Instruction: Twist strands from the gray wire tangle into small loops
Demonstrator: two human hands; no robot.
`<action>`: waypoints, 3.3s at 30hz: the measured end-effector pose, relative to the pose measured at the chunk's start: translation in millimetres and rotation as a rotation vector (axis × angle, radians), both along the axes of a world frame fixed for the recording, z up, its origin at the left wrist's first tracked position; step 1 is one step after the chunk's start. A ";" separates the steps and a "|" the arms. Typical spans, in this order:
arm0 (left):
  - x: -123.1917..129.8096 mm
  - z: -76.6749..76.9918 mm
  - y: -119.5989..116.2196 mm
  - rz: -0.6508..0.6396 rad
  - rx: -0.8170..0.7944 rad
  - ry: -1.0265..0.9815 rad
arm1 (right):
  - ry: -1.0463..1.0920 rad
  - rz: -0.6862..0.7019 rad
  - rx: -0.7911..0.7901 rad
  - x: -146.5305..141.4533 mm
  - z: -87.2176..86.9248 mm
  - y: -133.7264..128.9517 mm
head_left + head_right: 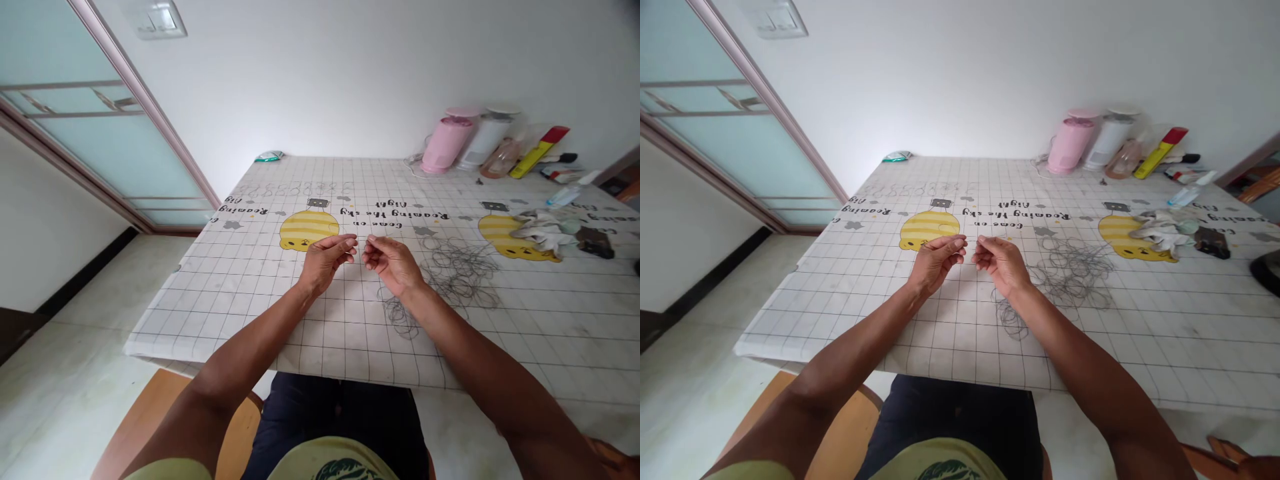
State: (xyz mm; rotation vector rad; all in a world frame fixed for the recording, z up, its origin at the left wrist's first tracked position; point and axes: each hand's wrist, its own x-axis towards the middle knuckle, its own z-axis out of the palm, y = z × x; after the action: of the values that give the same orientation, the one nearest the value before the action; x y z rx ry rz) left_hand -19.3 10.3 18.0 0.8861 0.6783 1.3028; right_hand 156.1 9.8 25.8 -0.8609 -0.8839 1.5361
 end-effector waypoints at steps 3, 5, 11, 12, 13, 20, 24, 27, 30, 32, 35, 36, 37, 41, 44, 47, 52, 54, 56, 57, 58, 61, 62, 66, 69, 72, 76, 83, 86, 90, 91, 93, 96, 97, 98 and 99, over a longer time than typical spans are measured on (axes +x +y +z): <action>0.0 2.2 -1.0 0.004 0.002 0.007 | 0.069 0.039 -0.027 -4.0 -0.2 -3.1; -0.3 3.5 -1.9 -0.035 -0.004 0.007 | 0.099 0.041 -0.037 -4.8 0.2 -3.6; -2.1 5.2 -2.8 -0.090 0.017 0.000 | 0.145 0.035 -0.092 -4.3 0.8 -5.1; -2.4 5.0 -2.5 -0.079 0.017 -0.008 | 0.151 0.037 -0.112 -5.2 1.0 -6.3; -2.7 4.8 -2.2 -0.070 0.019 -0.019 | 0.153 0.039 -0.130 -6.7 1.4 -7.8; -3.2 5.6 -1.7 -0.124 0.034 -0.084 | 0.129 0.038 -0.141 -20.7 7.3 -18.6; -4.7 8.1 -2.9 -0.232 0.041 -0.063 | 0.110 0.065 -0.116 -20.8 6.1 -19.1; -7.4 9.9 -3.0 -0.220 0.071 -0.035 | 0.066 0.036 -0.017 -15.7 5.5 -17.0; -11.0 12.4 -2.6 -0.176 0.097 0.018 | 0.020 -0.036 0.077 -8.5 8.2 -13.4; -13.4 15.3 -2.7 -0.140 0.139 0.050 | 0.006 -0.070 0.093 -4.2 10.8 -10.8; -16.2 21.6 -5.7 -0.046 0.268 0.132 | -0.012 -0.065 0.058 -0.4 12.3 -8.3; -16.8 23.9 -7.5 -0.014 0.322 0.171 | -0.025 -0.054 0.032 0.1 11.8 -7.9; -17.2 26.0 -9.4 0.010 0.375 0.214 | -0.040 -0.044 0.001 0.4 11.0 -7.5; -15.8 29.2 -15.5 0.027 0.505 0.377 | -0.080 -0.011 -0.078 2.3 6.2 -5.9; -12.3 24.2 -14.4 0.060 0.460 0.425 | -0.067 0.024 -0.083 6.0 4.4 -3.5; -9.5 17.2 -9.6 0.112 0.309 0.400 | -0.022 0.075 -0.052 9.7 5.7 -1.6; -12.1 10.9 -0.1 0.059 0.080 0.244 | 0.061 0.077 0.024 10.3 10.2 -3.9; -14.6 9.5 3.3 0.039 0.018 0.163 | 0.060 0.093 0.050 8.1 11.0 -7.5; -16.8 8.7 5.8 0.043 -0.016 0.104 | 0.005 0.151 0.093 4.4 10.8 -12.6; -17.6 8.6 6.5 0.051 -0.023 0.089 | -0.054 0.192 0.125 2.0 10.3 -15.4; -18.1 8.5 6.7 0.058 -0.027 0.082 | -0.127 0.227 0.161 -0.7 9.5 -18.2; -17.9 8.5 5.5 0.046 -0.031 0.091 | -0.289 0.183 0.235 -9.1 6.4 -23.9; -17.4 8.2 4.8 0.028 -0.031 0.099 | -0.295 0.129 0.245 -11.2 5.4 -24.3; -15.3 6.2 2.3 -0.066 -0.034 0.136 | -0.232 0.005 0.308 -12.7 4.3 -20.9; -17.0 6.8 2.2 -0.137 -0.051 0.153 | -0.237 -0.007 0.358 -5.8 6.1 -16.7; -22.4 9.8 3.0 -0.213 -0.093 0.195 | -0.258 0.086 0.372 6.0 7.7 -11.4; -29.6 12.3 3.7 -0.304 -0.132 0.258 | -0.301 0.277 0.407 22.7 7.0 -3.0; -33.2 14.7 5.1 -0.365 -0.148 0.300 | -0.356 0.374 0.437 31.3 3.5 1.7; -36.0 17.1 6.2 -0.379 -0.135 0.318 | -0.346 0.332 0.443 29.3 2.6 0.3; -39.7 19.4 5.8 -0.403 -0.114 0.337 | -0.350 0.357 0.464 28.8 2.3 -0.7; -40.4 20.0 5.5 -0.413 -0.111 0.341 | -0.355 0.372 0.472 29.3 2.3 -0.7; -41.6 21.6 4.8 -0.434 -0.102 0.350 | -0.357 0.390 0.483 30.2 2.8 -1.1; -44.2 24.9 3.9 -0.468 -0.088 0.374 | -0.337 0.405 0.483 30.3 4.6 -3.3; -45.3 26.1 3.7 -0.480 -0.083 0.383 | -0.327 0.411 0.485 30.0 5.5 -4.4; -46.5 27.3 3.4 -0.494 -0.078 0.390 | -0.316 0.418 0.488 29.5 6.5 -5.6; -47.7 28.3 3.3 -0.508 -0.072 0.394 | -0.305 0.424 0.490 29.2 7.5 -6.8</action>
State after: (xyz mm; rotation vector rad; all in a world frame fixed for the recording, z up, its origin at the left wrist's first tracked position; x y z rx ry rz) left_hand -66.9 13.6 46.3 1.1783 0.7367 0.6527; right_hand 185.3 3.0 33.3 -0.5725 -1.6692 1.4556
